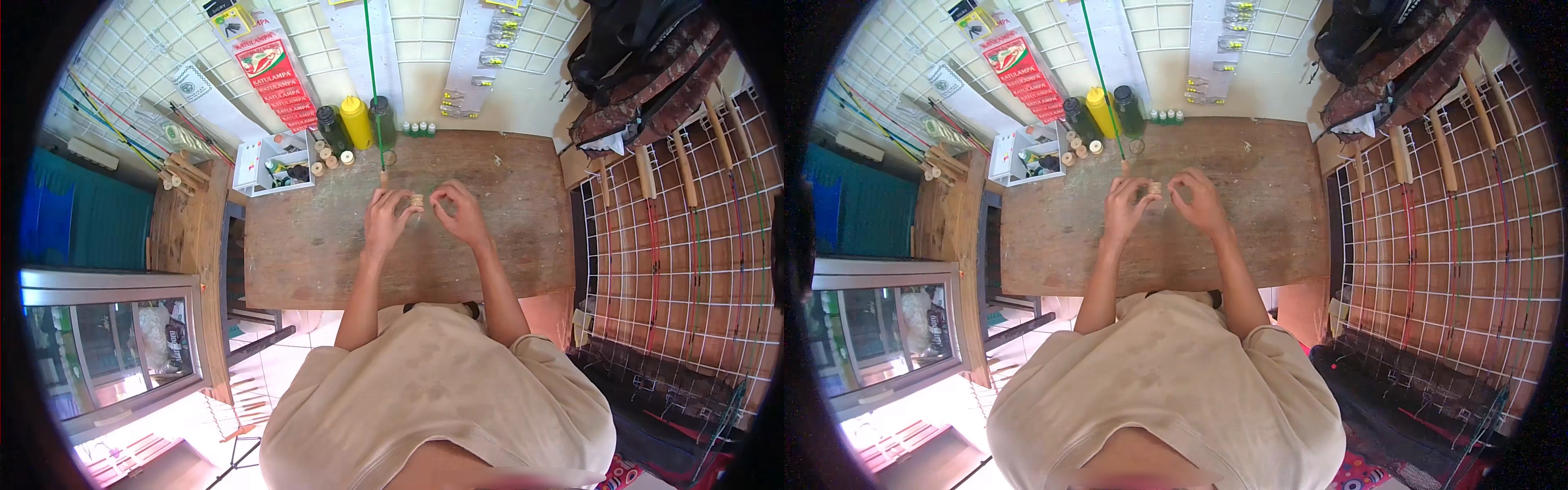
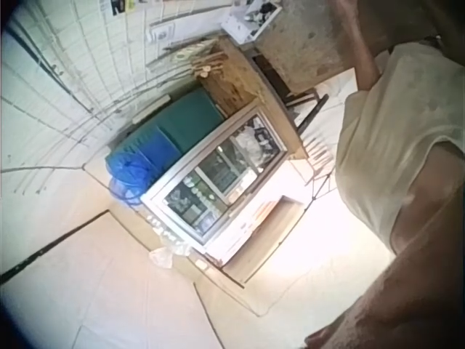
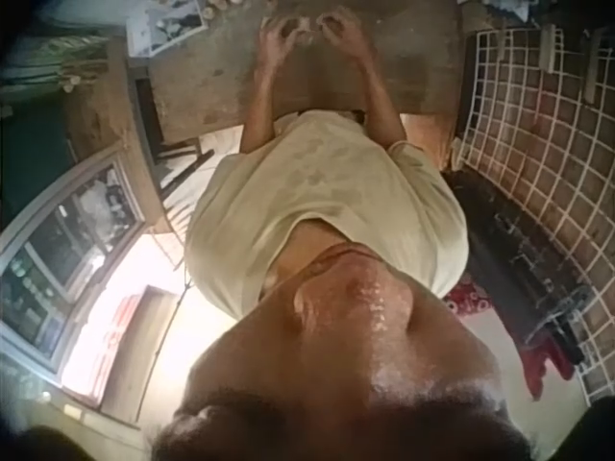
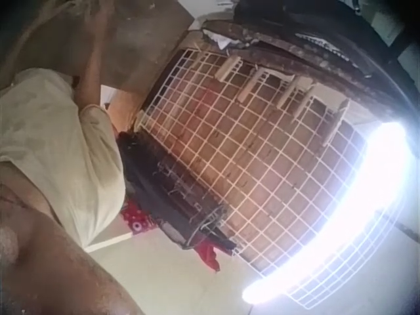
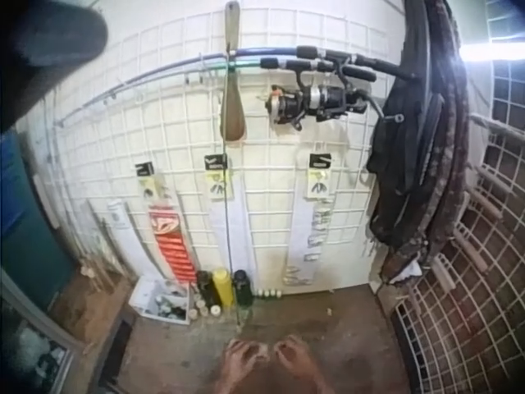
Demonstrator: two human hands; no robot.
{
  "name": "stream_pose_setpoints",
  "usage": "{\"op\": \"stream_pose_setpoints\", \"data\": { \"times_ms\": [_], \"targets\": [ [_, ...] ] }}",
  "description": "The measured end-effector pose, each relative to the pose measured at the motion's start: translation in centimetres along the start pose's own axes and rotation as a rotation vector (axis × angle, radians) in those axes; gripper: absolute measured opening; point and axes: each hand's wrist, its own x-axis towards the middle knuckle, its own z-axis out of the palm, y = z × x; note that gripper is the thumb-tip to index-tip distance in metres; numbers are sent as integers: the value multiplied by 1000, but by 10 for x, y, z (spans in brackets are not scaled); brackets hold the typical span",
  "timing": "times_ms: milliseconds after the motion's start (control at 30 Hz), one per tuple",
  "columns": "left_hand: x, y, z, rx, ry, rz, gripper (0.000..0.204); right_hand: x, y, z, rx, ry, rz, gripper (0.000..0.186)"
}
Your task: Repair or prepare a fishing rod by threading a line and attaching a small terminal tackle component.
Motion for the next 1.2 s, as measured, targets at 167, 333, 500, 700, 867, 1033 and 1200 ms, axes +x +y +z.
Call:
{"op": "stream_pose_setpoints", "data": {
  "times_ms": [167,333,500,700,867,1033,1200],
  "targets": [
    [6,-4,-3,50,-33,65,33,6,3,2,-9,-99,-87,16],
    [12,-8,-6,76,-61,92,33,11,7,4,97,-137,-28,18],
    [17,-10,-6,87,-86,115,32,15,12,5,116,-119,-16,18],
    [22,-7,-6,96,-120,183,33,17,12,-1,80,-148,18,16],
    [26,-3,-6,111,-113,227,32,19,11,-1,50,-131,-18,15],
    [24,-7,-3,138,-139,221,32,15,17,6,-20,-130,-80,13],
    [21,-8,0,122,-151,176,32,8,14,14,76,-85,17,12]
  ]
}}
